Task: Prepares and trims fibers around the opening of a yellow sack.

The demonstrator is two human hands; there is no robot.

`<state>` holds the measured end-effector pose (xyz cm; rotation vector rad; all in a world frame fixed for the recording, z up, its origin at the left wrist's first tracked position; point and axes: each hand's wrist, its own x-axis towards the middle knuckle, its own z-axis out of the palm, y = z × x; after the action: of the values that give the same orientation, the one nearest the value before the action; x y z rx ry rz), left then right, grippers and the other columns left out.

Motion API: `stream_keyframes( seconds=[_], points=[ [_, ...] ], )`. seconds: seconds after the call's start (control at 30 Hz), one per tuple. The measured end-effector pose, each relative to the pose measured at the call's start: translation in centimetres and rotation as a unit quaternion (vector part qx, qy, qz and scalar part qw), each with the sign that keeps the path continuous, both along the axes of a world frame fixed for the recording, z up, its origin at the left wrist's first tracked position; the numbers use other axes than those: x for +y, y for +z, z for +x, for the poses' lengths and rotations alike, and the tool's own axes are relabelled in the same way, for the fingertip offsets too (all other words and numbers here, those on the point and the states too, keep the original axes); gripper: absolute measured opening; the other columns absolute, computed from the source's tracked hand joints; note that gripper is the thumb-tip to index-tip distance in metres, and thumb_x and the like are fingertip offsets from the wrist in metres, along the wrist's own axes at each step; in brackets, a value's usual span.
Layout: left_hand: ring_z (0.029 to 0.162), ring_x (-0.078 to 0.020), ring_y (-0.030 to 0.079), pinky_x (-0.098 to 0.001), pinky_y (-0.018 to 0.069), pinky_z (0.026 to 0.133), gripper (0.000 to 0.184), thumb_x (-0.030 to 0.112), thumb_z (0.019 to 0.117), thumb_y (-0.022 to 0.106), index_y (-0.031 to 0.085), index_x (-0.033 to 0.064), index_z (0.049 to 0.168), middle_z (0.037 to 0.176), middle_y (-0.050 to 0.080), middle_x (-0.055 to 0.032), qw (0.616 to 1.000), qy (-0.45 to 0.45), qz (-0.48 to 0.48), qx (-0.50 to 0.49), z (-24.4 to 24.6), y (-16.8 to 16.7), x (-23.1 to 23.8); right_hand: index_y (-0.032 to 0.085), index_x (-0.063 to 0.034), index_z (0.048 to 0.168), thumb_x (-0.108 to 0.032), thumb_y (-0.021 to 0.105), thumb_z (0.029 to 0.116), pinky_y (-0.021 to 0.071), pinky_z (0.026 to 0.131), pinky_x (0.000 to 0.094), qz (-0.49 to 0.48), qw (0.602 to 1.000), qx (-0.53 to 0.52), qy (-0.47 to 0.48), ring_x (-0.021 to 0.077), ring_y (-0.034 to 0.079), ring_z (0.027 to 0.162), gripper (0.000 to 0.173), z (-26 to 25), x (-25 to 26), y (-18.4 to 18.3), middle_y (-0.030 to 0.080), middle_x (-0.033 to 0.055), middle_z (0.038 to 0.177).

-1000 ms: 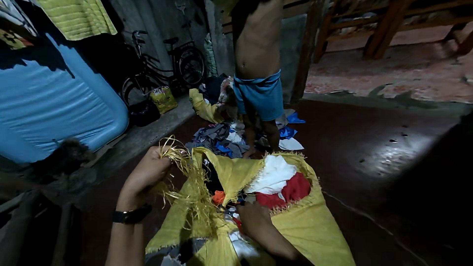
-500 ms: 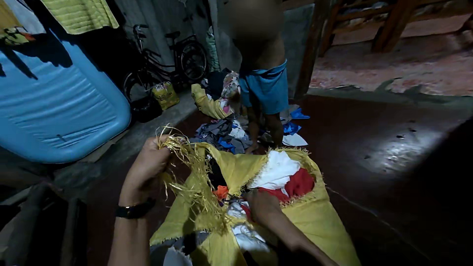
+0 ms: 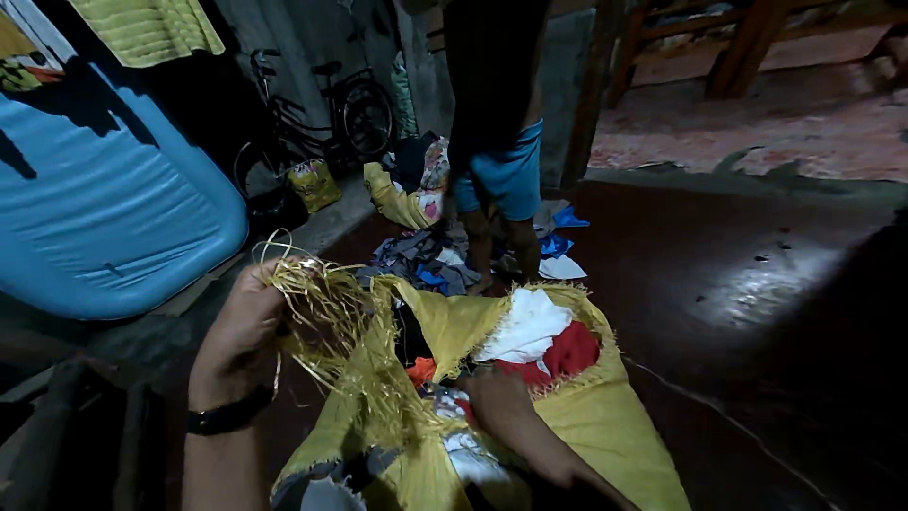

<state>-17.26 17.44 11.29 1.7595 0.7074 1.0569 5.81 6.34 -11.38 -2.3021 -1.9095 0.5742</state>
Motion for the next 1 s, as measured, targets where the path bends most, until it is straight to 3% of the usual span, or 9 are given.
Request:
stream_keyframes(
  seconds=[0.1, 0.23, 0.3, 0.37, 0.53, 0.63, 0.73, 0.9, 1.0],
  points=[
    [0.063, 0.0013, 0.062, -0.0150, 0.0544, 0.056, 0.030, 0.004, 0.1031, 0.044, 0.070, 0.0152, 0.093, 0.077, 0.070, 0.0062, 1.000, -0.005, -0.004, -0.004, 0.3, 0.0, -0.2, 0.074, -0.0011, 0.110, -0.004, 0.074, 0.0871, 0.0445, 0.088, 0.0774, 0.058, 0.998, 0.019, 0.022, 0.0585, 0.061, 0.107, 0.023, -1.5, 0.3, -1.7, 0.067, 0.0331, 0.111],
    [0.057, 0.0020, 0.059, -0.0131, 0.0503, 0.052, 0.027, 0.006, 0.1036, 0.045, 0.068, 0.0155, 0.092, 0.073, 0.067, 0.0065, 1.000, -0.026, -0.009, 0.000, 0.1, 0.1, -0.4, 0.073, -0.0010, 0.110, -0.001, 0.067, 0.0919, 0.0487, 0.085, 0.0712, 0.020, 0.999, -0.017, 0.034, 0.0528, 0.065, 0.104, 0.019, -3.1, 0.7, -1.5, 0.070, 0.0290, 0.108],
    [0.058, 0.0023, 0.061, -0.0136, 0.0526, 0.053, 0.030, 0.004, 0.1010, 0.045, 0.070, 0.0164, 0.090, 0.074, 0.069, 0.0069, 0.999, -0.032, -0.012, -0.020, 0.4, 0.2, -0.5, 0.073, 0.0004, 0.104, -0.001, 0.062, 0.0953, 0.0526, 0.079, 0.0658, 0.001, 1.000, -0.022, 0.020, 0.0479, 0.069, 0.095, 0.015, -3.5, 0.6, -0.4, 0.072, 0.0261, 0.100],
    [0.060, 0.0018, 0.062, -0.0141, 0.0534, 0.054, 0.031, 0.002, 0.1017, 0.044, 0.069, 0.0155, 0.090, 0.074, 0.069, 0.0064, 0.999, -0.020, -0.011, -0.024, 0.5, 0.3, -0.5, 0.072, 0.0011, 0.106, -0.003, 0.060, 0.0969, 0.0534, 0.077, 0.0643, -0.022, 1.000, -0.013, 0.019, 0.0473, 0.069, 0.096, 0.015, -3.2, 0.8, 0.0, 0.071, 0.0259, 0.102],
    [0.060, 0.0024, 0.061, -0.0139, 0.0529, 0.054, 0.033, 0.005, 0.1032, 0.042, 0.070, 0.0157, 0.090, 0.073, 0.068, 0.0070, 0.999, -0.012, -0.015, -0.028, 0.5, 0.3, -0.5, 0.068, 0.0040, 0.121, -0.005, 0.067, 0.0928, 0.0445, 0.092, 0.0740, -0.031, 0.999, -0.021, -0.004, 0.0585, 0.054, 0.120, 0.030, -1.9, 0.6, -1.0, 0.061, 0.0363, 0.124],
    [0.061, 0.0030, 0.061, -0.0133, 0.0532, 0.055, 0.031, 0.004, 0.1022, 0.044, 0.070, 0.0169, 0.090, 0.074, 0.068, 0.0080, 0.999, -0.022, -0.018, -0.033, 0.5, 0.2, -0.6, 0.067, 0.0049, 0.126, -0.005, 0.067, 0.0932, 0.0364, 0.098, 0.0796, -0.047, 0.998, -0.038, -0.016, 0.0608, 0.048, 0.126, 0.034, -0.9, 0.4, -0.9, 0.058, 0.0372, 0.131],
    [0.061, 0.0027, 0.061, -0.0133, 0.0534, 0.056, 0.030, 0.006, 0.1029, 0.045, 0.070, 0.0169, 0.092, 0.074, 0.068, 0.0079, 0.999, -0.025, -0.024, -0.036, 0.3, 0.2, -0.5, 0.067, 0.0037, 0.126, -0.007, 0.066, 0.0952, 0.0361, 0.098, 0.0791, -0.076, 0.996, -0.047, 0.005, 0.0596, 0.048, 0.127, 0.033, -0.1, 0.4, 0.3, 0.058, 0.0362, 0.131],
    [0.062, 0.0016, 0.062, -0.0146, 0.0543, 0.057, 0.028, 0.010, 0.1037, 0.046, 0.071, 0.0168, 0.091, 0.075, 0.069, 0.0069, 0.998, -0.020, -0.028, -0.043, 0.5, 0.2, -0.5, 0.073, 0.0004, 0.113, -0.003, 0.068, 0.0917, 0.0394, 0.095, 0.0782, -0.028, 0.998, -0.016, 0.047, 0.0587, 0.056, 0.117, 0.022, -1.7, 0.2, -0.1, 0.066, 0.0329, 0.117],
    [0.059, 0.0019, 0.060, -0.0143, 0.0524, 0.053, 0.026, 0.013, 0.1031, 0.048, 0.071, 0.0175, 0.092, 0.074, 0.067, 0.0068, 0.997, -0.014, -0.035, -0.069, 0.5, 0.1, -0.4, 0.072, 0.0034, 0.107, 0.001, 0.062, 0.0944, 0.0480, 0.087, 0.0705, -0.032, 0.998, -0.038, 0.047, 0.0525, 0.065, 0.104, 0.016, -3.2, -0.3, 0.0, 0.070, 0.0296, 0.106]
  ],
)
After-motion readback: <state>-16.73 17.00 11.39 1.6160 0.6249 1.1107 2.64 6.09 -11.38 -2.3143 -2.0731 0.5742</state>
